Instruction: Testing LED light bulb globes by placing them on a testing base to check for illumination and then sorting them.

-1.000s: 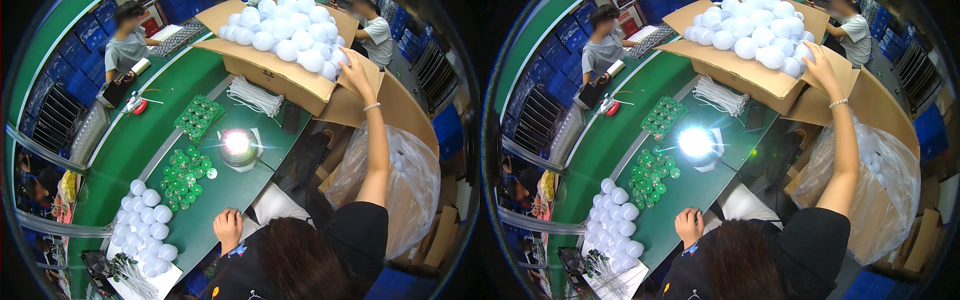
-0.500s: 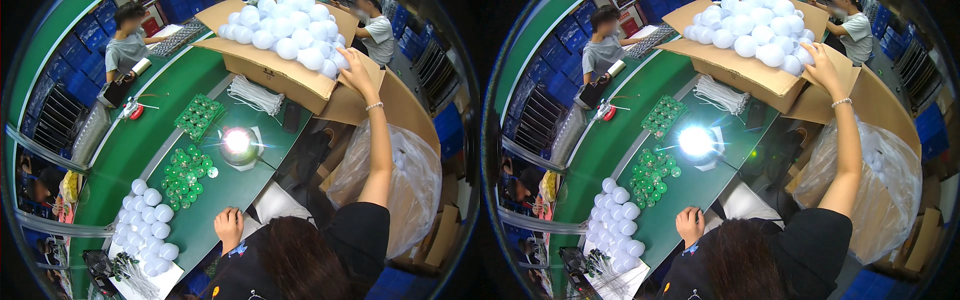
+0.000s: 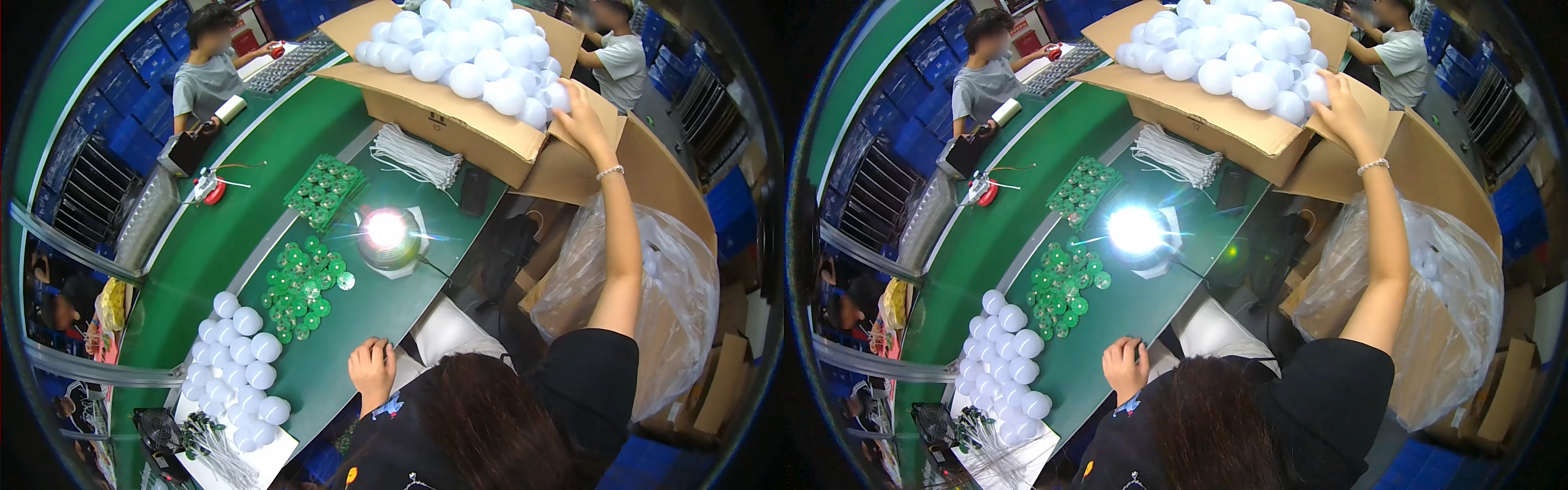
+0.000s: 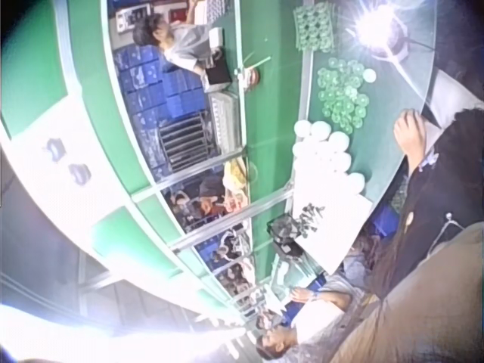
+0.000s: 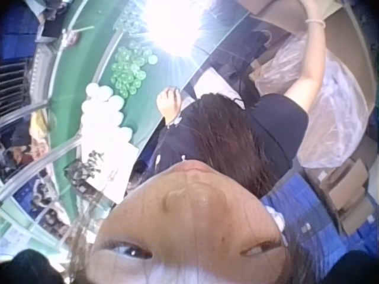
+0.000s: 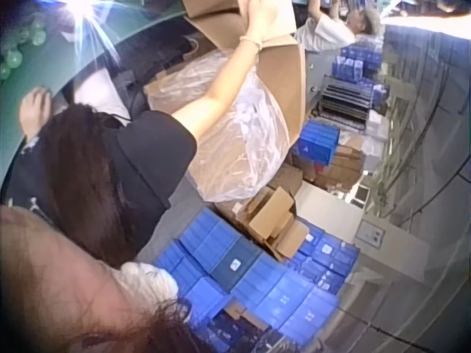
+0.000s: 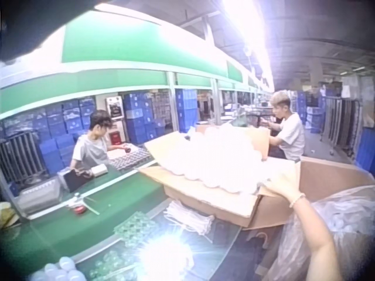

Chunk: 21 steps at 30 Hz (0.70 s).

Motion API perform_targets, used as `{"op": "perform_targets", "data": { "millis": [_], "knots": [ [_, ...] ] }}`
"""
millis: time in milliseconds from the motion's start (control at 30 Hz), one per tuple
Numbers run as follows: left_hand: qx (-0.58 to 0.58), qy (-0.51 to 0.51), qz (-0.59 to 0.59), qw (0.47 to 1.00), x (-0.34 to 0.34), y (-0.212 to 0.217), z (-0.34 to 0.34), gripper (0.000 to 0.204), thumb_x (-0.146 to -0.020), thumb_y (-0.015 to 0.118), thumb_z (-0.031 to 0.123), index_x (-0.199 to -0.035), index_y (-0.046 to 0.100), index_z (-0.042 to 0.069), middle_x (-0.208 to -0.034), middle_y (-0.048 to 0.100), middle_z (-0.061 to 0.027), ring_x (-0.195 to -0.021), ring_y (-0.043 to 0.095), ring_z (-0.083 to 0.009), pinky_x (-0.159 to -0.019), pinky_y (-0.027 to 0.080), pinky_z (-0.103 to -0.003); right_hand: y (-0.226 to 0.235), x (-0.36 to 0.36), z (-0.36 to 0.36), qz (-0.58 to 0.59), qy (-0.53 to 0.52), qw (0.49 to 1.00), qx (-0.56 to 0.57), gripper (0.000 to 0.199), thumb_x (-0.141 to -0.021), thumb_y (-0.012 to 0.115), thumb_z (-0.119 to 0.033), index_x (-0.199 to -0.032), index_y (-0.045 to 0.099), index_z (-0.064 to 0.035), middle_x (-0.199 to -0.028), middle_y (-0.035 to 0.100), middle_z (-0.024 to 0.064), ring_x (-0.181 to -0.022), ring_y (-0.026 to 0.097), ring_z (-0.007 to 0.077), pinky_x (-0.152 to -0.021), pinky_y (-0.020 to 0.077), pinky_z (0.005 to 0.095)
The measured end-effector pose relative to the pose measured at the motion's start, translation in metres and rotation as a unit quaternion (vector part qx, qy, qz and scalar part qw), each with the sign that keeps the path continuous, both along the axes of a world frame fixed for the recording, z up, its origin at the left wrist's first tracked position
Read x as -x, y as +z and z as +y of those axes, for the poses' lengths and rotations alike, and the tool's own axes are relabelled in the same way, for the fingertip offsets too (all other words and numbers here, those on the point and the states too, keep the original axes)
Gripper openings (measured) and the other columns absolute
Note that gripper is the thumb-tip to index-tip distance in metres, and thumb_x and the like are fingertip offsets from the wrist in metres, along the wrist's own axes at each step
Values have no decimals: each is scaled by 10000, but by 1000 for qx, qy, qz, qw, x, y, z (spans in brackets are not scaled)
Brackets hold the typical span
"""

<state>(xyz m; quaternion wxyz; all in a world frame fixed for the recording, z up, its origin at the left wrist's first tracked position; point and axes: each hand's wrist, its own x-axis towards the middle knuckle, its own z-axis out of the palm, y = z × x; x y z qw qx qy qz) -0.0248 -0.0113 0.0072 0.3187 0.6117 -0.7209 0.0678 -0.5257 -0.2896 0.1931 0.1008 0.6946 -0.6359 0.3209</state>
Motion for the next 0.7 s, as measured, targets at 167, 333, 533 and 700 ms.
{"op": "perform_targets", "data": {
  "millis": [167, 333, 533, 700],
  "knots": [
    [2, -3, 3, 1000, 0, 0, -1, 135, -786, 700, 177, -908, 663, 133, -954, 624, -13, -843, 571, -230, -734, 447, -366, -21, 16, -21, -313, 82, 946, -29, 566, -928, 618, -349, -1337, 419, -12, -1306, 520, 166, -1213, 511, 235, -1006, 402, 337],
    [2, -3, 1, 1000, 0, -1, 0, 138, -785, 701, 176, -912, 663, 136, -956, 624, -15, -846, 572, -231, -733, 447, -363, -22, 21, -16, -322, 102, 939, -59, 578, -927, 625, -356, -1350, 448, -4, -1273, 549, 143, -1193, 523, 212, -999, 406, 327],
    [1, 0, -2, 1000, 0, -1, -1, 144, -782, 703, 177, -915, 664, 139, -959, 623, -14, -848, 573, -230, -737, 448, -361, -15, 21, -13, -328, 125, 935, -52, 593, -918, 645, -315, -1376, 431, -5, -1255, 565, 132, -1182, 533, 216, -996, 413, 323],
    [3, 1, 1, 1000, 0, 0, -1, 141, -777, 705, 174, -907, 663, 138, -960, 622, -10, -847, 575, -226, -732, 447, -361, -16, 16, -6, -355, 152, 920, -60, 648, -882, 684, -212, -1414, 367, -18, -1306, 524, 140, -1188, 524, 209, -1002, 419, 323]
  ]
}}
